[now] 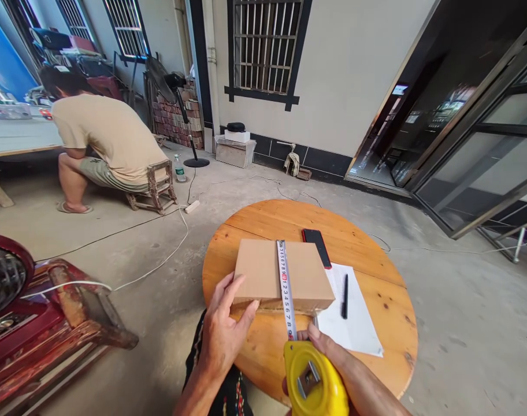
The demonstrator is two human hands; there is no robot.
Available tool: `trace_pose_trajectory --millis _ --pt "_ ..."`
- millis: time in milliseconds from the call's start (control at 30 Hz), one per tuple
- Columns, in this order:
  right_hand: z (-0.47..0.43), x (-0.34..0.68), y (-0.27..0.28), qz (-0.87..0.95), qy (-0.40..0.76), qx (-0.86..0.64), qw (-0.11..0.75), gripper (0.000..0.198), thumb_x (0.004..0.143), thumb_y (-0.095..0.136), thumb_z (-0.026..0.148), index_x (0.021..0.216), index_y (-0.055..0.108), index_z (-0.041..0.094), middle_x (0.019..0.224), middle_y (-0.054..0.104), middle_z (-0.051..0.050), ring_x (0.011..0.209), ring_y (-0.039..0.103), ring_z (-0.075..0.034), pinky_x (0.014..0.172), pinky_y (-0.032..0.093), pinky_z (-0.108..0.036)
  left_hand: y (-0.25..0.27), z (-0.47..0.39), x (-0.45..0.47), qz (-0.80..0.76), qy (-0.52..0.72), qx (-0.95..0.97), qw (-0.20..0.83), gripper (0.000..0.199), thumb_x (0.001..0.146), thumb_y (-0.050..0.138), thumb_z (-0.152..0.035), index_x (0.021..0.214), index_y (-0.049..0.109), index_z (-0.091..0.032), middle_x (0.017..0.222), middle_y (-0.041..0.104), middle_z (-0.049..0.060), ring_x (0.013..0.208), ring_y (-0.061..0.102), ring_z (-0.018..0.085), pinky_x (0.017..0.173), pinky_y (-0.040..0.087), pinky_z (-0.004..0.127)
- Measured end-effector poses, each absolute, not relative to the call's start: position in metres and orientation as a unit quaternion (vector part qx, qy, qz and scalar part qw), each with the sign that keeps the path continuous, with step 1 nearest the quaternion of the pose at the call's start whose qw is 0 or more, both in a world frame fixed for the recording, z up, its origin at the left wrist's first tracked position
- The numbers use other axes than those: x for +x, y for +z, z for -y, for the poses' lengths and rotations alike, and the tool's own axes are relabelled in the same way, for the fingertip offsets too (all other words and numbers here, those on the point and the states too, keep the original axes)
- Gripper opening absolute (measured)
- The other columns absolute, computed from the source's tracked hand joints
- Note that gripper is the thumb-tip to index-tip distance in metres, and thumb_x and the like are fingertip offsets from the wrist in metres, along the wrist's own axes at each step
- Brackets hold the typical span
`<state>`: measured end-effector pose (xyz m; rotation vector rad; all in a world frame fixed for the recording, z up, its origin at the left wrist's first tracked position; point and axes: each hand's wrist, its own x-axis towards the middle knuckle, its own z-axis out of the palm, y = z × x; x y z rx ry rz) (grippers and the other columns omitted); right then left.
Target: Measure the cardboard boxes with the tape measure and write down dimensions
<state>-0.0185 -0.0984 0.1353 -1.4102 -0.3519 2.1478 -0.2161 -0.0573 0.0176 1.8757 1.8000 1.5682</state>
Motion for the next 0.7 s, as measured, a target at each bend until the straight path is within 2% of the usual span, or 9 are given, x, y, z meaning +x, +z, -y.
trace_pose_trajectory --millis 167,267,400,533,600,700 --pt "0.101 -0.018 0.129 0.129 0.801 -0.521 0.266 0.069 0.081 0.062 0.061 0.131 0.045 0.017 0.086 0.073 -0.008 0.066 0.072 -0.024 0.061 0.055 -0.035 0.018 0.058 -0.216 -0.595 0.513 0.616 0.054 0.042 0.086 0.062 -0.031 0.127 0.054 -0.024 0.129 0.055 0.009 0.120 0.054 0.024 0.102 0.046 0.038" --pt "0.102 -0.015 0.129 0.160 0.803 -0.509 0.268 0.063 0.080 0.062 0.064 0.123 0.048 0.020 0.084 0.070 -0.005 0.067 0.071 -0.024 0.067 0.055 -0.036 0.016 0.056 -0.216 -0.594 0.515 0.615 0.057 0.042 0.087 0.062 -0.032 0.127 0.054 -0.025 0.129 0.055 0.009 0.120 0.054 0.024 0.102 0.046 0.039" --pt "0.098 -0.006 0.127 0.315 0.787 -0.460 0.263 0.055 0.074 0.066 0.067 0.098 0.053 0.020 0.078 0.064 -0.003 0.078 0.067 -0.022 0.070 0.051 -0.032 0.016 0.047 -0.217 -0.601 0.515 0.606 0.078 0.043 0.087 0.061 -0.035 0.127 0.055 -0.024 0.130 0.055 0.009 0.122 0.053 0.025 0.103 0.045 0.041" --pt "0.094 0.010 0.131 0.462 0.735 -0.449 0.212 0.057 0.072 0.065 0.069 0.100 0.056 0.020 0.077 0.058 0.000 0.070 0.057 -0.014 0.064 0.044 -0.025 0.032 0.041 -0.224 -0.604 0.553 0.558 0.133 0.055 0.085 0.060 -0.039 0.136 0.049 -0.023 0.137 0.051 0.011 0.127 0.048 0.028 0.107 0.040 0.045" --pt "0.095 0.019 0.136 0.526 0.690 -0.462 0.183 0.054 0.073 0.063 0.069 0.098 0.060 0.021 0.076 0.057 0.001 0.067 0.052 -0.014 0.061 0.041 -0.024 0.044 0.042 -0.230 -0.590 0.595 0.506 0.205 0.053 0.087 0.057 -0.042 0.137 0.049 -0.023 0.134 0.055 0.011 0.119 0.055 0.027 0.099 0.045 0.041" --pt "0.098 0.028 0.145 0.590 0.602 -0.520 0.141 0.044 0.070 0.068 0.062 0.091 0.067 0.025 0.075 0.061 0.000 0.069 0.053 -0.017 0.062 0.040 -0.025 0.058 0.045 -0.240 -0.543 0.647 0.437 0.311 0.048 0.089 0.053 -0.047 0.128 0.058 -0.019 0.110 0.067 0.010 0.092 0.065 0.021 0.078 0.052 0.032"
